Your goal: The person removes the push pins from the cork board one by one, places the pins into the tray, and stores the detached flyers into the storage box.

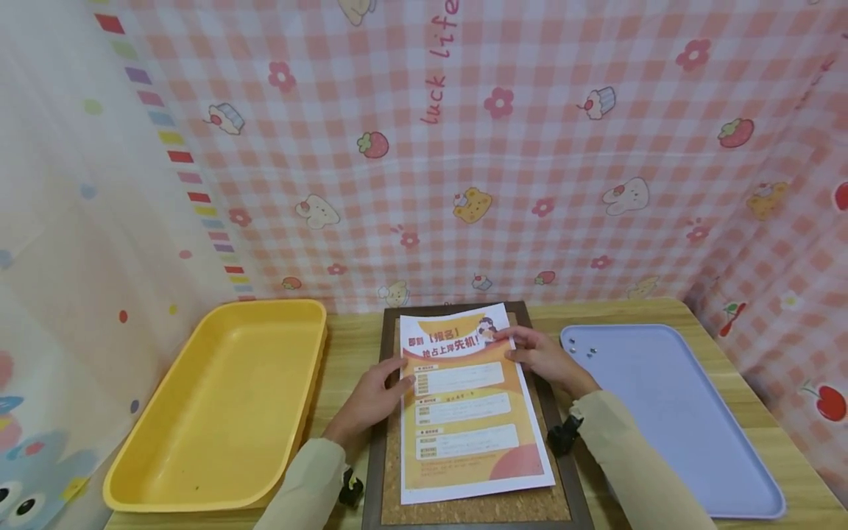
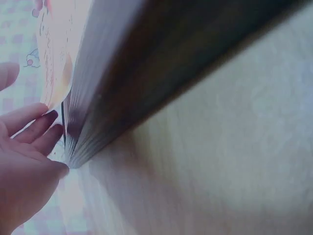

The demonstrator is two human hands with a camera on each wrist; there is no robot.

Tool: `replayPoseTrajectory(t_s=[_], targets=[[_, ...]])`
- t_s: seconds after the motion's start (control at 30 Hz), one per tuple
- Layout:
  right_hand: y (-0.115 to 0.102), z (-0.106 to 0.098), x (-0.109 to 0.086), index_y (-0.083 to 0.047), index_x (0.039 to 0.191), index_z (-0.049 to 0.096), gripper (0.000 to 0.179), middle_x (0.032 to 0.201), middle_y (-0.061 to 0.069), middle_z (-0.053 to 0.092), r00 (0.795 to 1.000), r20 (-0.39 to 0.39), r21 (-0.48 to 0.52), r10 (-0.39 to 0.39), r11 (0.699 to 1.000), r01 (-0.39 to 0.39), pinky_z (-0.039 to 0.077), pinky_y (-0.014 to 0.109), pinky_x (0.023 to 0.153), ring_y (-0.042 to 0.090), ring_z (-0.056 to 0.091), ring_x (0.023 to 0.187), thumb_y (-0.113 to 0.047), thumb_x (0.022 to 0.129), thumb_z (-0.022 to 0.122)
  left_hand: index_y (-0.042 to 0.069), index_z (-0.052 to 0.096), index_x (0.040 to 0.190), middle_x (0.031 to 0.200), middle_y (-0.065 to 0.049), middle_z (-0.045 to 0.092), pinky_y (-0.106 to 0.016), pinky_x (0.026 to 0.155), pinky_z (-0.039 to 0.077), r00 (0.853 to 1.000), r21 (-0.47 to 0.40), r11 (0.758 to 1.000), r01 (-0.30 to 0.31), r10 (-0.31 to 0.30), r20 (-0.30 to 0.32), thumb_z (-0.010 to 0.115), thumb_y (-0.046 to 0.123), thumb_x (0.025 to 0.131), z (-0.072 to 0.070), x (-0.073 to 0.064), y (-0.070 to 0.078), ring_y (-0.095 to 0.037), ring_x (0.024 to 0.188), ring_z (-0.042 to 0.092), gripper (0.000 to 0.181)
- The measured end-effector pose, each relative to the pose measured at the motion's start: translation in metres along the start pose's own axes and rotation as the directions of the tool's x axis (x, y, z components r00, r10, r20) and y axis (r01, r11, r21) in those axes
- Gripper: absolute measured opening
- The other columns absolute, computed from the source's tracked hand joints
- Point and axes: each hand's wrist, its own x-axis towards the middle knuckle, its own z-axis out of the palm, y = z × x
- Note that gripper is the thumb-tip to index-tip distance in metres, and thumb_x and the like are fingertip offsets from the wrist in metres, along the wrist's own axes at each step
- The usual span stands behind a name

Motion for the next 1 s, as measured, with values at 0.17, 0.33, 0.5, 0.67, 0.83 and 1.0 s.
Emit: replayPoseTrajectory(t_s=[0.17, 0.33, 0.5, 0.67, 0.83, 1.0], targets=[[-0.003, 0.002, -0.001, -0.003, 0.129, 0.061, 0.032, 0.125, 0.022, 0.063, 1.0, -0.005, -0.047, -0.021, 0.999, 0.021, 0.056, 0.032, 0.08, 0.02, 0.068, 0.095, -0.009, 0.098, 0.059, 0.003, 0.054, 0.141, 0.146, -0.016, 0.049, -0.054, 0.111, 0.036, 0.999, -0.033, 0.999, -0.025, 0.024, -0.047, 0.063, 0.017, 0.098, 0.001, -0.001, 0.0, -0.034, 0.133, 0.048, 0.046], [-0.004, 0.003, -0.001, -0.003, 0.123, 0.065, 0.027, 0.119, 0.019, 0.066, 0.999, -0.03, -0.081, -0.013, 0.997, 0.01, 0.056, 0.032, 0.079, 0.019, 0.068, 0.093, -0.008, 0.098, 0.059, 0.003, 0.047, 0.146, 0.15, -0.014, 0.044, -0.042, 0.091, 0.054, 0.999, -0.116, 0.993, -0.019, 0.014, -0.039, 0.066, 0.005, 0.094, 0.002, -0.001, 0.004, -0.031, 0.117, 0.059, 0.055], [-0.004, 0.005, -0.002, -0.002, 0.121, 0.067, 0.026, 0.124, 0.019, 0.065, 0.999, -0.031, -0.078, 0.006, 0.997, -0.008, 0.056, 0.031, 0.076, 0.016, 0.067, 0.092, -0.009, 0.096, 0.061, 0.002, 0.042, 0.15, 0.155, -0.013, 0.036, -0.032, 0.077, 0.059, 0.999, -0.186, 0.982, 0.028, -0.033, -0.026, 0.065, -0.005, 0.091, 0.003, -0.001, 0.006, -0.029, 0.107, 0.064, 0.063], [-0.004, 0.006, -0.007, 0.002, 0.124, 0.063, 0.032, 0.127, 0.021, 0.063, 0.999, 0.029, -0.029, 0.028, 0.999, -0.027, 0.058, 0.033, 0.069, 0.018, 0.069, 0.087, -0.008, 0.094, 0.064, -0.002, 0.044, 0.147, 0.147, -0.018, 0.045, -0.033, 0.076, 0.058, 0.996, -0.211, 0.975, 0.061, -0.074, -0.053, 0.063, -0.009, 0.09, 0.004, -0.001, 0.007, -0.028, 0.105, 0.065, 0.06], [-0.005, 0.005, -0.011, 0.005, 0.123, 0.061, 0.034, 0.111, 0.02, 0.07, 0.993, 0.11, -0.035, 0.031, 0.999, -0.027, 0.059, 0.035, 0.065, 0.019, 0.071, 0.08, -0.009, 0.092, 0.067, 0.0, 0.052, 0.142, 0.129, -0.02, 0.06, -0.032, 0.077, 0.058, 0.983, -0.191, 0.973, 0.131, -0.152, -0.104, 0.065, -0.004, 0.091, 0.004, -0.002, 0.007, -0.024, 0.1, 0.065, 0.053], [-0.009, 0.005, -0.013, 0.005, 0.125, 0.06, 0.034, 0.1, 0.014, 0.073, 0.987, 0.162, -0.057, -0.008, 0.998, 0.017, 0.057, 0.033, 0.06, 0.017, 0.07, 0.073, -0.009, 0.094, 0.065, 0.002, 0.062, 0.133, 0.116, -0.017, 0.067, -0.029, 0.073, 0.056, 0.962, -0.22, 0.961, 0.168, -0.209, -0.177, 0.068, -0.002, 0.09, 0.004, -0.004, 0.009, -0.02, 0.091, 0.064, 0.043]])
